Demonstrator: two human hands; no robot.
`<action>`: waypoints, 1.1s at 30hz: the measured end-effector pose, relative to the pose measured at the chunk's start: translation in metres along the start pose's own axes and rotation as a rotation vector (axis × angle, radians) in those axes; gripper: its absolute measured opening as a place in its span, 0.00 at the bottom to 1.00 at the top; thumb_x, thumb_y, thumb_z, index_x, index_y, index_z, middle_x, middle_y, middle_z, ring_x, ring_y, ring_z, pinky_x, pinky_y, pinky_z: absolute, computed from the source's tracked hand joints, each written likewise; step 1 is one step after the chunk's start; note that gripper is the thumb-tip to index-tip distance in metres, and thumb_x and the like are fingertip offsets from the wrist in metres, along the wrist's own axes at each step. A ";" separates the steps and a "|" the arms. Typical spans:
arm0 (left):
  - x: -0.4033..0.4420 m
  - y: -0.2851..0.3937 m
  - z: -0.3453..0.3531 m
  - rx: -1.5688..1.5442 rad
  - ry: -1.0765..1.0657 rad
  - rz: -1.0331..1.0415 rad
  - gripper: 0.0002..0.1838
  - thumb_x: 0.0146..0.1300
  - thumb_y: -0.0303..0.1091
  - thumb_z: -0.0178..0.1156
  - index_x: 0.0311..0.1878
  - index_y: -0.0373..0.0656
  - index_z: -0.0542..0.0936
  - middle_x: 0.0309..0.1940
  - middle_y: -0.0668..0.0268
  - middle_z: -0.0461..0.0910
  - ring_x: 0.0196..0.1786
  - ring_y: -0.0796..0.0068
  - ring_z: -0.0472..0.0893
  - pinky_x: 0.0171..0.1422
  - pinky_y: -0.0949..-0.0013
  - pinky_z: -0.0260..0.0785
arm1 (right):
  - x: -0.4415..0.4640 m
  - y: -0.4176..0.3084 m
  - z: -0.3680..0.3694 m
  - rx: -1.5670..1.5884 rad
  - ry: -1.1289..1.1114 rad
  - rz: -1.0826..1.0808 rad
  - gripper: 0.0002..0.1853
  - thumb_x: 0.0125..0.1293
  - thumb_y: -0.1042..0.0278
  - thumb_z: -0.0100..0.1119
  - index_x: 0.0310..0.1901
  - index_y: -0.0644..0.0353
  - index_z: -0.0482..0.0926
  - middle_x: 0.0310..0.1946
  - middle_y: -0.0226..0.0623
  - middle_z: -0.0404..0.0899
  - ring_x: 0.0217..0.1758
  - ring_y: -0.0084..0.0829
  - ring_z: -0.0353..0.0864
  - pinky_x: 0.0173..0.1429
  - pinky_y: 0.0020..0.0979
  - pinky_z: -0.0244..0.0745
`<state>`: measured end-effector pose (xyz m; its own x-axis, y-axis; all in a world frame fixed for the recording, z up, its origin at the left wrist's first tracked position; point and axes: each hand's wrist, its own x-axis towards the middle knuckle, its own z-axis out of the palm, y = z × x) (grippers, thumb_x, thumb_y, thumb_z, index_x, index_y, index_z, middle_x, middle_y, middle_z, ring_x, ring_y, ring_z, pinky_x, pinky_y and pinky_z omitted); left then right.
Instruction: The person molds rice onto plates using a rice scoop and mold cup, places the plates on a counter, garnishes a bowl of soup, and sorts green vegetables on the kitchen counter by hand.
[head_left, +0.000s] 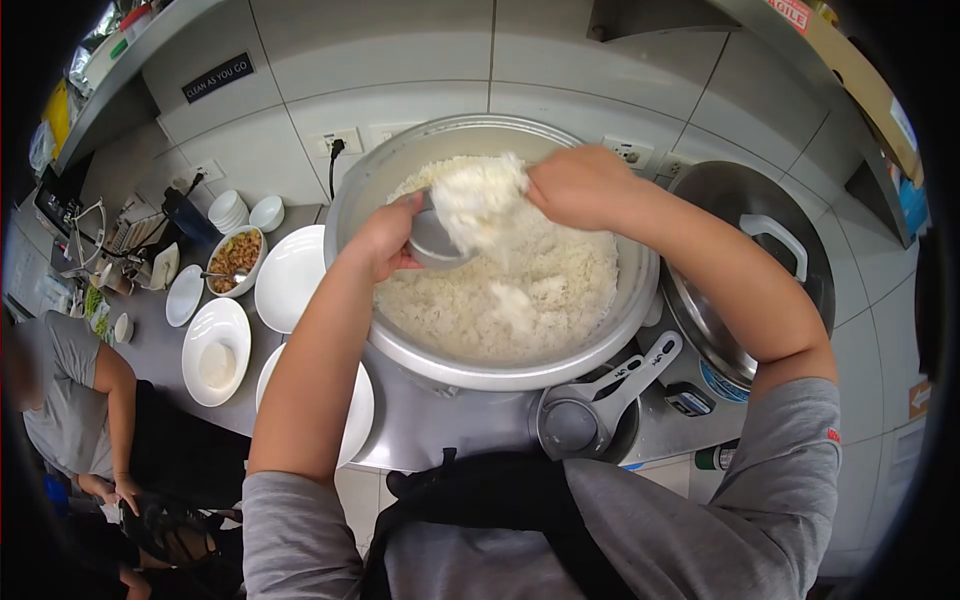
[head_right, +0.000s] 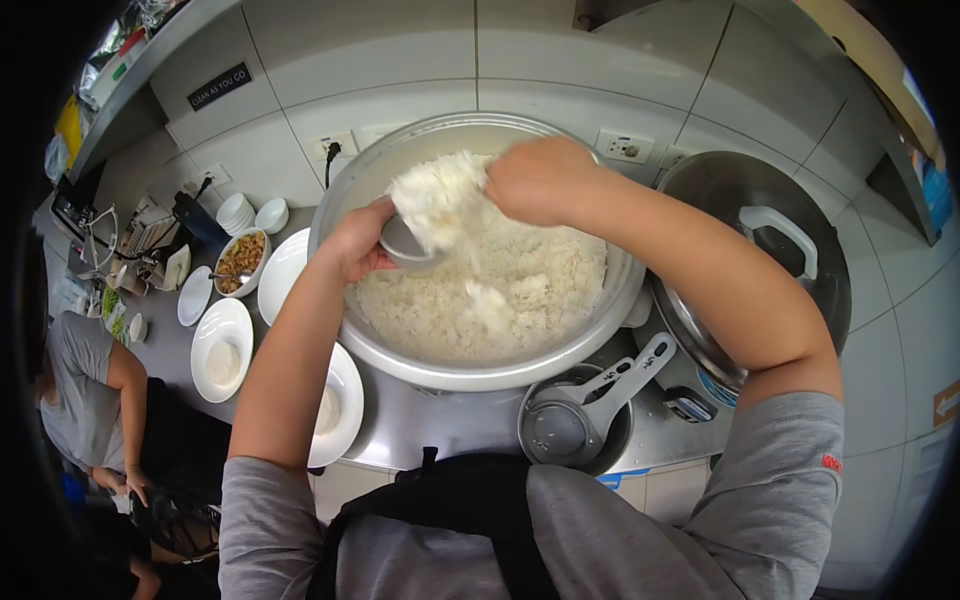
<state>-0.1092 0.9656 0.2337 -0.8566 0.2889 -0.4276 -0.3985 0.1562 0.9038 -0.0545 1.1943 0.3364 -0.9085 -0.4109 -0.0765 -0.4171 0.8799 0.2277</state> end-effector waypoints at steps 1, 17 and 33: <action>-0.001 0.001 -0.001 -0.146 -0.048 -0.034 0.26 0.75 0.52 0.36 0.66 0.45 0.64 0.52 0.59 0.76 0.48 0.66 0.81 0.51 0.59 0.77 | 0.006 -0.004 0.004 0.005 -0.008 -0.005 0.21 0.69 0.55 0.43 0.34 0.62 0.80 0.33 0.44 0.82 0.37 0.45 0.82 0.42 0.45 0.77; 0.000 0.002 -0.009 -0.271 0.299 0.356 0.23 0.76 0.47 0.31 0.68 0.49 0.61 0.56 0.62 0.74 0.53 0.69 0.80 0.52 0.63 0.76 | 0.071 -0.035 0.110 -0.150 -0.107 0.011 0.14 0.68 0.56 0.51 0.37 0.50 0.86 0.33 0.30 0.84 0.39 0.33 0.85 0.37 0.35 0.77; -0.001 0.003 -0.003 -0.149 0.222 0.440 0.25 0.76 0.51 0.31 0.69 0.50 0.60 0.59 0.65 0.72 0.56 0.71 0.77 0.56 0.60 0.75 | -0.037 -0.064 0.059 0.148 -0.339 -0.191 0.24 0.71 0.50 0.42 0.33 0.60 0.83 0.29 0.43 0.82 0.36 0.45 0.82 0.42 0.43 0.76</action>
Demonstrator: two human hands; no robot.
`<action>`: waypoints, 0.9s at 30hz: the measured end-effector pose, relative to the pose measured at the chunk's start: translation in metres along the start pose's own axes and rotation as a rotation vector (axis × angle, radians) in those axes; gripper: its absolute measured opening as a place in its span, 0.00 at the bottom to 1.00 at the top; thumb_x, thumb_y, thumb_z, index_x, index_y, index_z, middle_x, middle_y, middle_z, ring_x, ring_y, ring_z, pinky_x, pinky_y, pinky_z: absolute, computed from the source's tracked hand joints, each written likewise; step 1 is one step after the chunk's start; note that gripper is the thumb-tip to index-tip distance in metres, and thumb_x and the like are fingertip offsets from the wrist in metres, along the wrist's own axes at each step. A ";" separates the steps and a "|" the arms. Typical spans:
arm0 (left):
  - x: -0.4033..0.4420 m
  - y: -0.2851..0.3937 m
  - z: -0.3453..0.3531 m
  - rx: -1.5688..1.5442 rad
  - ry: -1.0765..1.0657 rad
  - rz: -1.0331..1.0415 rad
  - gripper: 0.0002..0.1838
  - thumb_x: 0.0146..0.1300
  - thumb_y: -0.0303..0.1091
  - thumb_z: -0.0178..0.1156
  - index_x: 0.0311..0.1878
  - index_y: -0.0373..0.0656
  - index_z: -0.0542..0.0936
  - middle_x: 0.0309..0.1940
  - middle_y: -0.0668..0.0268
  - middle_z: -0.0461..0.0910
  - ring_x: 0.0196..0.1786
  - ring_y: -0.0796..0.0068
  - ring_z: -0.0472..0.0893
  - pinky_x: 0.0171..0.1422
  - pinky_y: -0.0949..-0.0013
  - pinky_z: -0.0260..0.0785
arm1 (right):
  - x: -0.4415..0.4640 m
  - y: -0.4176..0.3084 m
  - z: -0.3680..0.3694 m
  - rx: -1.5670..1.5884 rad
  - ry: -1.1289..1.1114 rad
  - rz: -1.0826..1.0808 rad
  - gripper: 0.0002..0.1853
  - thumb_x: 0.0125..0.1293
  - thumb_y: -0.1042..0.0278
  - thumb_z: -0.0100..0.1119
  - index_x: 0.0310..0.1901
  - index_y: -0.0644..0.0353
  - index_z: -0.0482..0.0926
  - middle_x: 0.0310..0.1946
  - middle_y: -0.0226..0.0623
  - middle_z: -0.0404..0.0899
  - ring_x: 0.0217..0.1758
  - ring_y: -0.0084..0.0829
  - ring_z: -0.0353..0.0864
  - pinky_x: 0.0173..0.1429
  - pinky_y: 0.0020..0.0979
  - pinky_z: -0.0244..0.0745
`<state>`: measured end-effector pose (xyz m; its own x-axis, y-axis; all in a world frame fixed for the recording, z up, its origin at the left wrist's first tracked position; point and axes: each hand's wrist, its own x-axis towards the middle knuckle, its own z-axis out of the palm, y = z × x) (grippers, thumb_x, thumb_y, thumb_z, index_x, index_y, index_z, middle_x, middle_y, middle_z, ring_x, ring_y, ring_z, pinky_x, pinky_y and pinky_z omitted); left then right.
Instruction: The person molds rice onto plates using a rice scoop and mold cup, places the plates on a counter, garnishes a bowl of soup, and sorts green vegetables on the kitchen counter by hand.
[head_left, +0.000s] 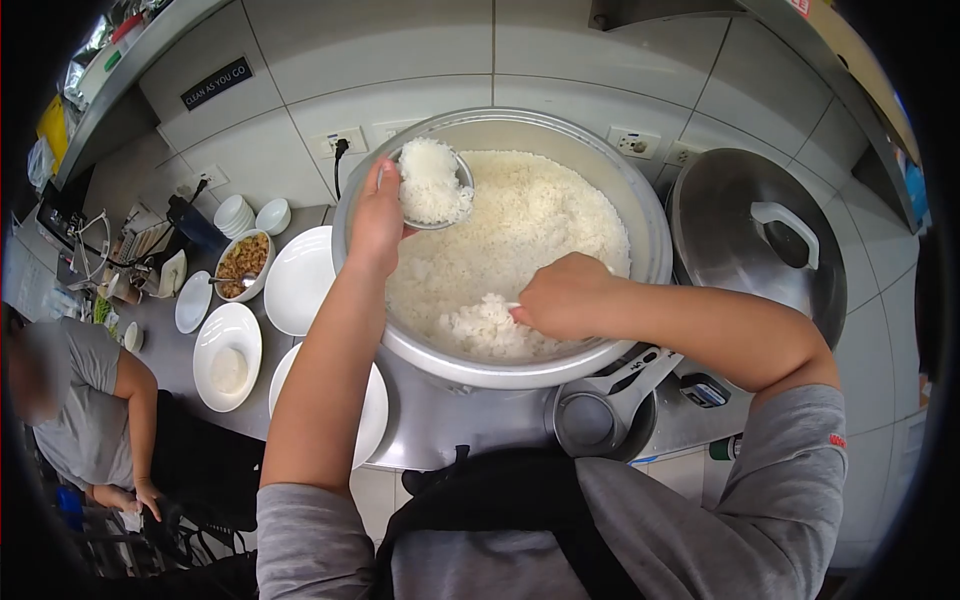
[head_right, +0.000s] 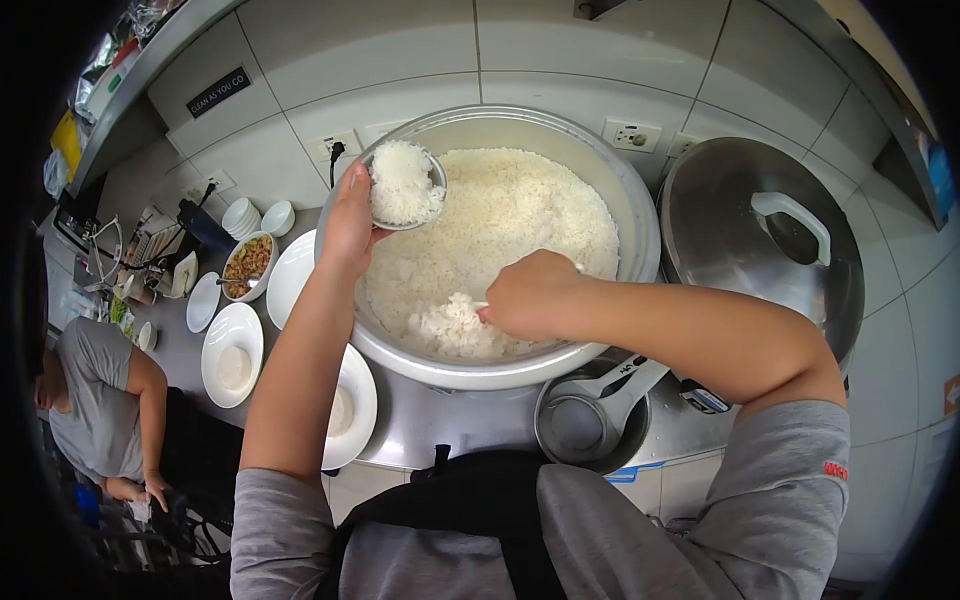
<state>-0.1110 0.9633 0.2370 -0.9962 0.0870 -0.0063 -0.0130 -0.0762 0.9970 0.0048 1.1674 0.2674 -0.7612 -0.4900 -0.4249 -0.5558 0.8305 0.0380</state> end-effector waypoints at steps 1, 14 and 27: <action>-0.001 -0.002 0.000 -0.010 -0.002 -0.003 0.25 0.76 0.51 0.33 0.70 0.52 0.60 0.58 0.65 0.72 0.55 0.71 0.78 0.55 0.60 0.74 | -0.002 0.003 -0.002 -0.002 -0.002 -0.005 0.24 0.71 0.50 0.42 0.33 0.60 0.83 0.29 0.43 0.82 0.36 0.45 0.82 0.42 0.43 0.76; 0.000 -0.005 -0.002 -0.194 -0.084 -0.168 0.28 0.75 0.55 0.29 0.66 0.46 0.62 0.59 0.60 0.72 0.57 0.64 0.77 0.55 0.56 0.74 | 0.068 0.021 -0.029 -0.001 0.723 0.310 0.20 0.67 0.69 0.42 0.58 0.68 0.68 0.39 0.48 0.80 0.34 0.43 0.83 0.41 0.41 0.78; 0.000 -0.001 -0.007 -0.204 -0.007 -0.127 0.28 0.75 0.54 0.28 0.67 0.47 0.62 0.58 0.61 0.73 0.56 0.65 0.77 0.58 0.57 0.72 | 0.043 0.089 -0.036 0.317 0.760 0.411 0.16 0.70 0.66 0.44 0.56 0.62 0.70 0.41 0.49 0.80 0.40 0.47 0.81 0.44 0.45 0.75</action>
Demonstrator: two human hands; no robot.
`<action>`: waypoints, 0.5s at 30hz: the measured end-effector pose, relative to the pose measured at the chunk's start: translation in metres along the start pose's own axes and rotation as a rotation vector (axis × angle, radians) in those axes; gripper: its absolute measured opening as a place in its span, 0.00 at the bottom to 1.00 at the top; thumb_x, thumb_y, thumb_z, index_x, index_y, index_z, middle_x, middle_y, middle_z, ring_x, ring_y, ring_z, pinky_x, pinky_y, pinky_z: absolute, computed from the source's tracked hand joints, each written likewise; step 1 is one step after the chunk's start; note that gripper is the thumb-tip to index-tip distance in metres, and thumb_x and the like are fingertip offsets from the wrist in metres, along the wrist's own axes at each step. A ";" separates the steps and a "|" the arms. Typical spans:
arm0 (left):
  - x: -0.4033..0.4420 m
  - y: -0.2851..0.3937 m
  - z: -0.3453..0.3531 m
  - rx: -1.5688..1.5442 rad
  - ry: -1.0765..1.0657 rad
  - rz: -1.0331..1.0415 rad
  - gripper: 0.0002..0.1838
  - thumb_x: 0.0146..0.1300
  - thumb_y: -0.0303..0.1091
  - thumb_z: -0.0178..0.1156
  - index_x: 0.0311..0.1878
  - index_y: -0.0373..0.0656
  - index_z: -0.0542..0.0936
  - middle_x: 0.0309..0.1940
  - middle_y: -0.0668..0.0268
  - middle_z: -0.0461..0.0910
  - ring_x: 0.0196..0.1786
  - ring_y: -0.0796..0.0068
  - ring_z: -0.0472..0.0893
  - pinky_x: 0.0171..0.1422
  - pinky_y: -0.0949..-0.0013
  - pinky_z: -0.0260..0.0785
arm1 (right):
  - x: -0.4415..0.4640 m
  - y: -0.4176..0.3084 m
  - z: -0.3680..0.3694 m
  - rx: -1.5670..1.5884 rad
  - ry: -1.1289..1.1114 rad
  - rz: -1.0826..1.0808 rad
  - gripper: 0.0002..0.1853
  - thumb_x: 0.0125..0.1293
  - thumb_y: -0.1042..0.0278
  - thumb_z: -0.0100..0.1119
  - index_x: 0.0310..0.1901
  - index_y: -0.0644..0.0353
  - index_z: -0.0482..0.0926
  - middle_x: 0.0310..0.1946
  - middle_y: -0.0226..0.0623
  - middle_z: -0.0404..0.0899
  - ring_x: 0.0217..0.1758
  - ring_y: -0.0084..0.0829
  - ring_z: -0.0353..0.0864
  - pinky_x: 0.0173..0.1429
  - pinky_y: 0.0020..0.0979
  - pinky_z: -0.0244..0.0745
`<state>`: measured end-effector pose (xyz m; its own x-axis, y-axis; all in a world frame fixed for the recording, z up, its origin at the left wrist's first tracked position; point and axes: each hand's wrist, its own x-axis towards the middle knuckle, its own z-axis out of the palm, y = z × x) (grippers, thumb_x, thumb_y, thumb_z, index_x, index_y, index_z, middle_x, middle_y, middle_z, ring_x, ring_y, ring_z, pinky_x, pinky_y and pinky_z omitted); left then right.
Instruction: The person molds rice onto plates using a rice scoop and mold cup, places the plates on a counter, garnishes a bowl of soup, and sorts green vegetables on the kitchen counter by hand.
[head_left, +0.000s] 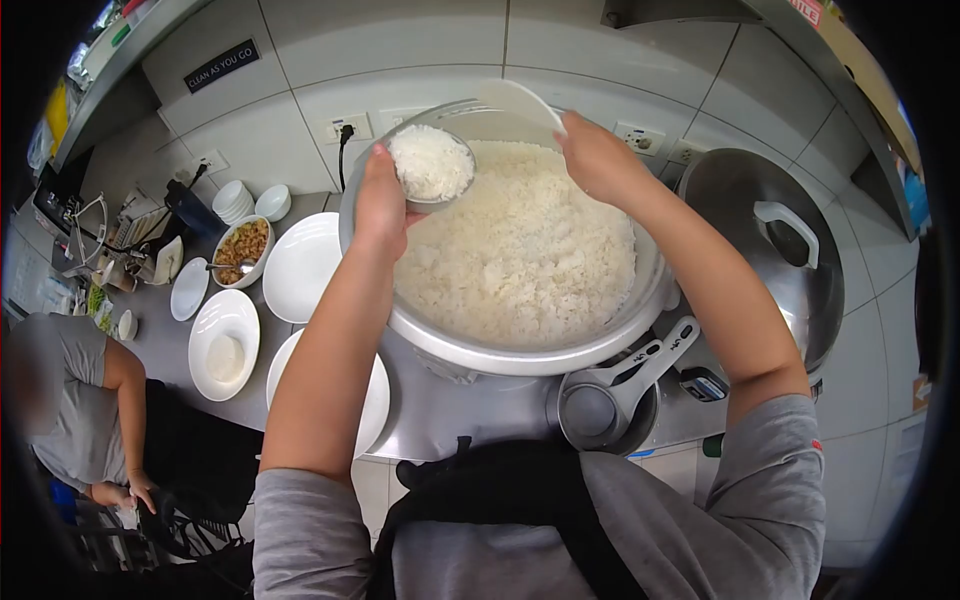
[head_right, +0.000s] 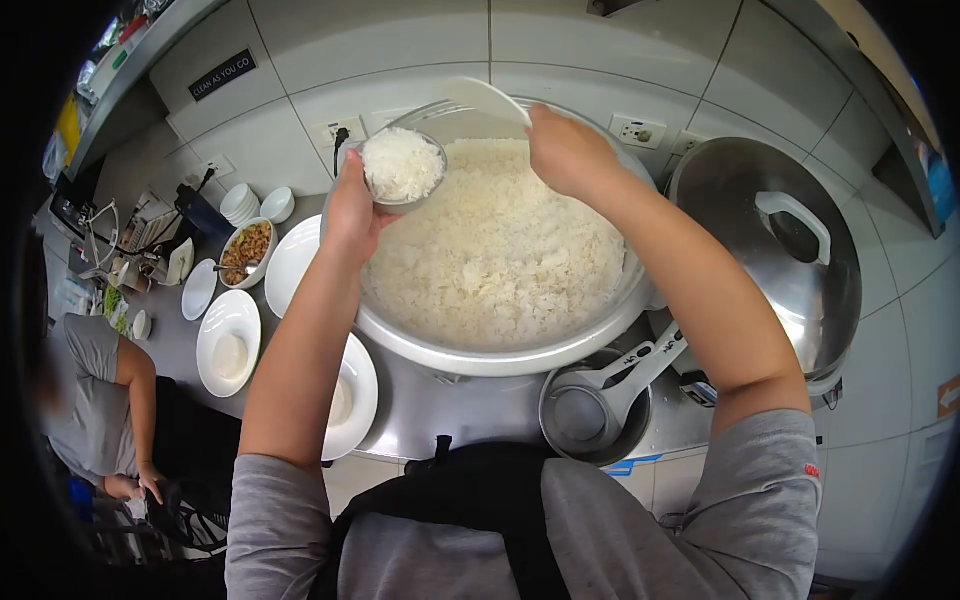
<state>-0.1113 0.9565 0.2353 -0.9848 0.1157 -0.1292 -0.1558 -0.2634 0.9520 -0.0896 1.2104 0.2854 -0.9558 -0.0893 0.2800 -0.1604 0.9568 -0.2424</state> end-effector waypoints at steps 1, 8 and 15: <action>0.005 -0.002 -0.001 0.030 0.032 0.065 0.28 0.75 0.54 0.27 0.67 0.46 0.62 0.59 0.61 0.73 0.57 0.65 0.77 0.58 0.57 0.72 | -0.002 0.006 0.016 -0.111 -0.177 -0.008 0.14 0.70 0.65 0.43 0.50 0.63 0.73 0.39 0.48 0.81 0.40 0.45 0.82 0.44 0.45 0.75; 0.001 -0.003 0.001 0.151 0.147 0.209 0.27 0.75 0.54 0.28 0.68 0.50 0.61 0.58 0.63 0.73 0.56 0.68 0.77 0.56 0.60 0.72 | -0.090 -0.082 0.017 -0.185 -0.710 -0.351 0.21 0.72 0.57 0.42 0.35 0.64 0.81 0.32 0.47 0.81 0.36 0.45 0.82 0.42 0.44 0.75; 0.000 0.001 0.006 0.140 0.115 0.219 0.27 0.75 0.54 0.28 0.68 0.50 0.61 0.58 0.64 0.73 0.56 0.69 0.77 0.55 0.60 0.73 | -0.065 -0.025 -0.017 0.212 -1.281 0.142 0.29 0.74 0.47 0.36 0.32 0.66 0.77 0.24 0.42 0.76 0.27 0.38 0.78 0.34 0.40 0.73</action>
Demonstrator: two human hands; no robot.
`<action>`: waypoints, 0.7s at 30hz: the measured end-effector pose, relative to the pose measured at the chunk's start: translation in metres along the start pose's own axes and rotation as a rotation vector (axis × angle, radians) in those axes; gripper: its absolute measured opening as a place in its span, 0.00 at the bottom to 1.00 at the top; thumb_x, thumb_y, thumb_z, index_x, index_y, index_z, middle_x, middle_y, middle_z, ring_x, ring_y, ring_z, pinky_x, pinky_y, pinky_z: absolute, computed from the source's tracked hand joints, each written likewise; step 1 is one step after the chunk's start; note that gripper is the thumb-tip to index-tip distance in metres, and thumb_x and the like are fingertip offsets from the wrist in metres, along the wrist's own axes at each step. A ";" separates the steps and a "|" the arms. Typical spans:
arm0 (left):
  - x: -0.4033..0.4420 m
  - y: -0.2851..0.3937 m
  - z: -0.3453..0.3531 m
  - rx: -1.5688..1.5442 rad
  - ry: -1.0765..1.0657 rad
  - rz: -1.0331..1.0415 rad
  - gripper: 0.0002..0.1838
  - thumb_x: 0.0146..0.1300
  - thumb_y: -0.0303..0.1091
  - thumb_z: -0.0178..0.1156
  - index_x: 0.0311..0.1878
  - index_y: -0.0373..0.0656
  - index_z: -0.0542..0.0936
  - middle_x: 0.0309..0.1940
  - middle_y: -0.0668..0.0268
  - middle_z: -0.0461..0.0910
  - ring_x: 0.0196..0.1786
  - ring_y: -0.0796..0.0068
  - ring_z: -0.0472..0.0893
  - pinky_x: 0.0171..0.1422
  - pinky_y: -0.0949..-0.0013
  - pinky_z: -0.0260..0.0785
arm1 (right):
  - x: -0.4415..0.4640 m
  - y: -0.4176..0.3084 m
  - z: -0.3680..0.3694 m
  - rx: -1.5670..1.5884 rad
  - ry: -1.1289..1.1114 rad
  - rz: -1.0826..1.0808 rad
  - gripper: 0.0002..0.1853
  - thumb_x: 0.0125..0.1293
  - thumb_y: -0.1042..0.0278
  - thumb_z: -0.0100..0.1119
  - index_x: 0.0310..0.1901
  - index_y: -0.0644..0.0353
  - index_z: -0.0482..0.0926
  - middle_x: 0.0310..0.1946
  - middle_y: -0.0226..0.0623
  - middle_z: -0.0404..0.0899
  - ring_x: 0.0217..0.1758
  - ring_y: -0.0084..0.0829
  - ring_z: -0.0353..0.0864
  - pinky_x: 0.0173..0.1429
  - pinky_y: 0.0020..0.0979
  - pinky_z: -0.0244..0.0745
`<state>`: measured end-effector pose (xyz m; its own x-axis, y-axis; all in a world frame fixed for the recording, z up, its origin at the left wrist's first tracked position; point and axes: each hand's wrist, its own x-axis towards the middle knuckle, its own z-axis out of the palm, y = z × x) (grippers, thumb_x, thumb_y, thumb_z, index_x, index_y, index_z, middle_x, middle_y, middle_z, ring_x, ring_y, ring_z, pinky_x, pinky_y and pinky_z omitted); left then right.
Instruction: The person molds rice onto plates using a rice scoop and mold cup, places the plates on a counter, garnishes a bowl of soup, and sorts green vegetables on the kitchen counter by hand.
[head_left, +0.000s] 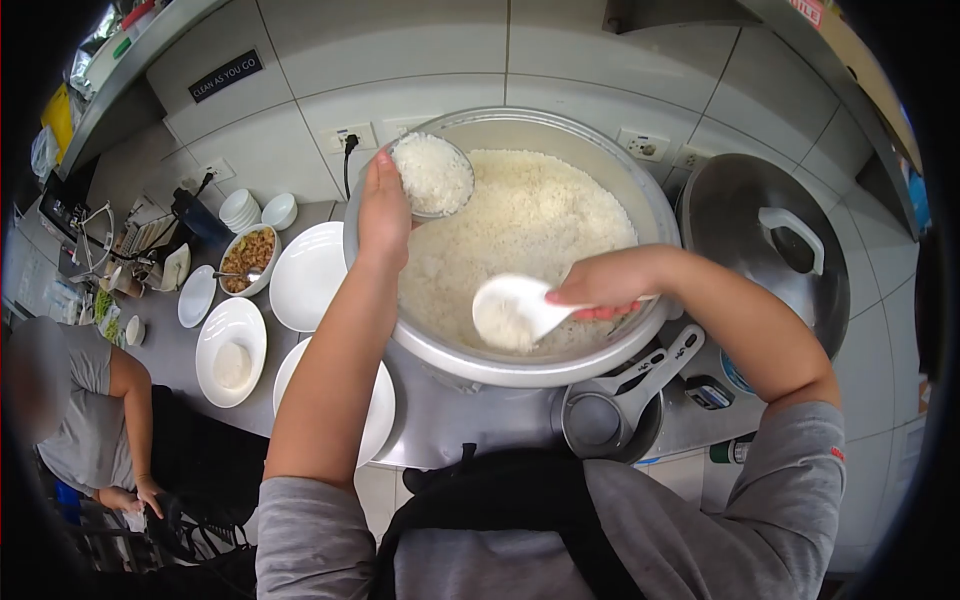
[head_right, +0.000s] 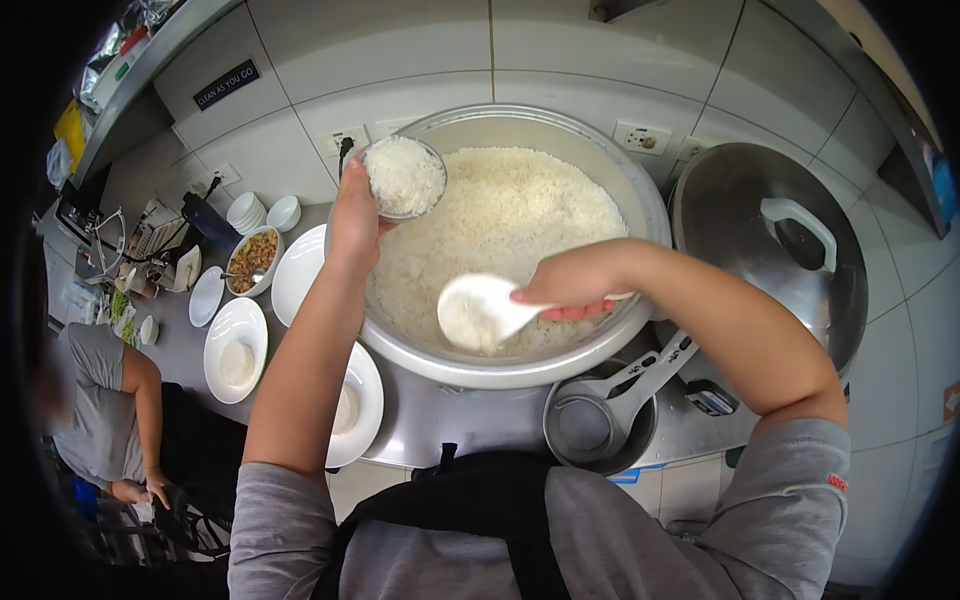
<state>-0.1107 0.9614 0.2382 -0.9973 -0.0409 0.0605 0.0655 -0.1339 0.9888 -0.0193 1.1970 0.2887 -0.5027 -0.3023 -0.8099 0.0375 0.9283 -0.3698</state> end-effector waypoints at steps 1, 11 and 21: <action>-0.001 0.001 0.000 -0.012 -0.043 -0.008 0.27 0.75 0.53 0.28 0.68 0.50 0.61 0.58 0.64 0.73 0.57 0.69 0.77 0.56 0.59 0.73 | -0.010 0.000 -0.013 -0.009 0.005 0.000 0.29 0.74 0.47 0.36 0.32 0.66 0.77 0.24 0.42 0.76 0.27 0.38 0.78 0.34 0.40 0.73; -0.002 -0.001 -0.002 -0.049 -0.211 -0.163 0.29 0.75 0.57 0.27 0.68 0.50 0.61 0.60 0.63 0.72 0.59 0.68 0.76 0.58 0.57 0.74 | 0.016 -0.025 -0.045 -0.222 1.454 -0.385 0.15 0.75 0.58 0.40 0.45 0.64 0.68 0.29 0.42 0.76 0.29 0.37 0.77 0.36 0.40 0.72; -0.011 -0.006 -0.001 0.034 -0.233 -0.112 0.30 0.74 0.57 0.31 0.67 0.48 0.65 0.58 0.63 0.73 0.56 0.70 0.78 0.49 0.64 0.77 | 0.048 -0.033 0.004 -0.054 0.920 -0.228 0.23 0.76 0.52 0.36 0.42 0.69 0.69 0.30 0.53 0.78 0.34 0.48 0.79 0.40 0.45 0.71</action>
<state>-0.0997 0.9620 0.2319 -0.9791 0.2019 -0.0237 -0.0429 -0.0909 0.9949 -0.0408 1.1509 0.2600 -0.9771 -0.2099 -0.0353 -0.1742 0.8838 -0.4342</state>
